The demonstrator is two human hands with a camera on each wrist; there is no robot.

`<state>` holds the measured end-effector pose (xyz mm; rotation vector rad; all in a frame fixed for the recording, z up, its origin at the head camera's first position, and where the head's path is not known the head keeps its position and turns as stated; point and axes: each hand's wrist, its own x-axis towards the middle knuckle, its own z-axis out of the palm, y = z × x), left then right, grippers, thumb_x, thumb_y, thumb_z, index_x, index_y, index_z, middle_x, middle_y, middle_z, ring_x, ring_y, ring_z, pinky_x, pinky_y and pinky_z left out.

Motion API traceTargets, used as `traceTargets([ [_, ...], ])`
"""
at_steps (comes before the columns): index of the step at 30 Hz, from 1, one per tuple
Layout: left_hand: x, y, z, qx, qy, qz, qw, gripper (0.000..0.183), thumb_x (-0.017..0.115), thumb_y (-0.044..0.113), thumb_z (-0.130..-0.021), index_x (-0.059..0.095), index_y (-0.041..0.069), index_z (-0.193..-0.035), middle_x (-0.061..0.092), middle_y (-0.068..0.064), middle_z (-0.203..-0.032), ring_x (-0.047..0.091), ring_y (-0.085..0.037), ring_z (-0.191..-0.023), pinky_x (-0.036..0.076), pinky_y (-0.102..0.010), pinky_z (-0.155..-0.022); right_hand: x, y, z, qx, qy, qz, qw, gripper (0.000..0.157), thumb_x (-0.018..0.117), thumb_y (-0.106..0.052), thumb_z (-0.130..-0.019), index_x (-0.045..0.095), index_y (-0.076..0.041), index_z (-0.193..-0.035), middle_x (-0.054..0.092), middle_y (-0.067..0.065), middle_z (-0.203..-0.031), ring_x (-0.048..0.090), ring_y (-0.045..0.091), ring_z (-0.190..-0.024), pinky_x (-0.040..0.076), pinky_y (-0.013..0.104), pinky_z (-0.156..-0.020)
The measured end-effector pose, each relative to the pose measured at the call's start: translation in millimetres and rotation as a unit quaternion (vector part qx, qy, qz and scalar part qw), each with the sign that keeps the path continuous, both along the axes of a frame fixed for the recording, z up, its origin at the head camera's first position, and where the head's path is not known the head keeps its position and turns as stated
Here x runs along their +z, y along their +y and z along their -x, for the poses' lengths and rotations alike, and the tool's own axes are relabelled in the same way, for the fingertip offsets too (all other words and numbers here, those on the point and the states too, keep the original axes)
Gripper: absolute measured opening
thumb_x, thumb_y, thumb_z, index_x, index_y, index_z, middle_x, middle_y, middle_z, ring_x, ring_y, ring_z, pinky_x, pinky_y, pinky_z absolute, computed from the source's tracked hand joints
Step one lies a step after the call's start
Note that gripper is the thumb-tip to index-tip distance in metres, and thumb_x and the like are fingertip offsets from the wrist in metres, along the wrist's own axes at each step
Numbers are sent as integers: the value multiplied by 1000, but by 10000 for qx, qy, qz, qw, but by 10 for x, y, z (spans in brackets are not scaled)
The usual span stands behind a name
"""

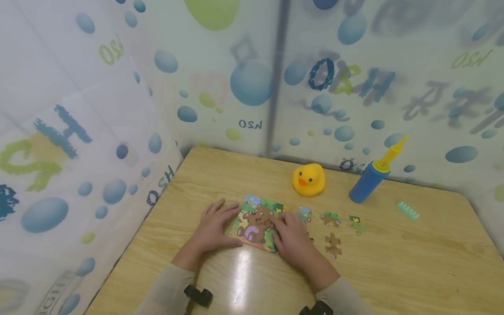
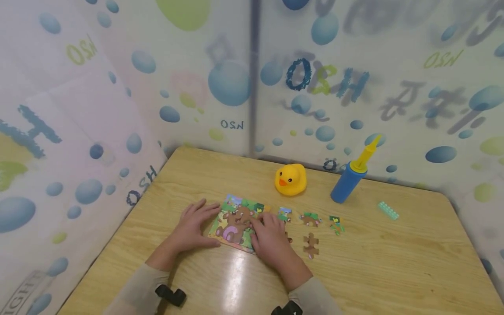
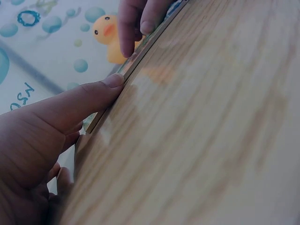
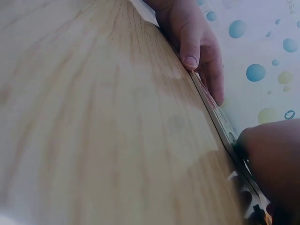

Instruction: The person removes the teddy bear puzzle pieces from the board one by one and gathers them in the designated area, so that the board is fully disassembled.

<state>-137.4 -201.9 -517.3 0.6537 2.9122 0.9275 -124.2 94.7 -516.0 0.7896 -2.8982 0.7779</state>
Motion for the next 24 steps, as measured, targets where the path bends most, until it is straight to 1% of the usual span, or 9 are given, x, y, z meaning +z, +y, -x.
traceTargets([
  [4, -2, 0, 8, -31, -3, 12, 10000, 107, 96, 55, -67, 55, 13, -156, 48, -4, -165, 23, -45, -158, 5, -68, -126, 43, 8, -13, -213, -383, -68, 9990, 45, 71, -27, -103, 65, -14, -145, 54, 4, -129, 45, 27, -123, 37, 52, -108],
  [6, 1, -2, 9, -31, -23, 19, 10000, 107, 96, 56, -67, 55, 14, -157, 48, -3, -165, 23, -44, -158, 5, -68, -126, 64, 15, -16, -232, -522, -84, 9983, 44, 72, -29, -103, 66, -16, -145, 54, 3, -129, 44, 26, -124, 36, 52, -107],
  [8, 9, -1, 6, -25, -55, 33, 10000, 107, 96, 56, -67, 55, 14, -157, 47, -3, -165, 22, -44, -158, 5, -68, -126, 74, 19, -16, -198, -556, -90, 9982, 44, 73, -30, -102, 68, -17, -144, 55, 2, -127, 44, 26, -123, 36, 52, -106],
  [10, 17, 3, 4, -12, -67, 30, 10000, 106, 95, 56, -67, 56, 14, -156, 48, -3, -165, 22, -45, -158, 5, -68, -126, 69, 25, -11, -143, -496, -31, 9987, 42, 74, -28, -102, 69, -17, -142, 57, 2, -124, 45, 26, -121, 38, 52, -105],
  [13, 28, 10, 2, -7, -96, 30, 9999, 106, 95, 56, -68, 56, 14, -156, 47, -3, -165, 22, -45, -159, 4, -68, -126, 51, 40, -2, -96, -176, 134, 9997, 42, 80, -27, -98, 72, -15, -137, 62, 2, -122, 51, 25, -116, 44, 50, -103],
  [16, 30, 15, 3, -18, -101, 14, 9999, 106, 96, 56, -68, 56, 14, -156, 47, -3, -165, 22, -45, -159, 4, -67, -127, 29, 63, 8, -22, 402, 349, 9986, 38, 88, -24, -89, 77, -14, -124, 69, 1, -115, 60, 22, -107, 53, 44, -96],
  [18, 31, 15, 2, -27, -86, -1, 10000, 106, 96, 55, -68, 56, 13, -156, 47, -4, -165, 22, -45, -159, 4, -67, -126, 13, 83, 17, 74, 781, 485, 9957, 36, 90, -23, -83, 79, -14, -116, 73, -1, -110, 65, 19, -100, 58, 40, -91],
  [20, 27, 14, 1, -32, -64, -9, 10000, 106, 96, 55, -68, 56, 13, -156, 47, -4, -165, 22, -45, -159, 4, -68, -126, -7, 100, 27, 193, 1088, 633, 9919, 33, 91, -21, -78, 80, -15, -109, 74, -3, -105, 67, 16, -96, 59, 38, -87],
  [24, 11, 2, -2, -23, -14, -25, 10000, 105, 95, 56, -68, 56, 14, -155, 48, -4, -165, 22, -45, -158, 5, -68, -126, -45, 121, 47, 469, 1509, 1009, 9823, 28, 91, -17, -76, 81, -13, -103, 78, -3, -102, 71, 16, -97, 61, 38, -89],
])
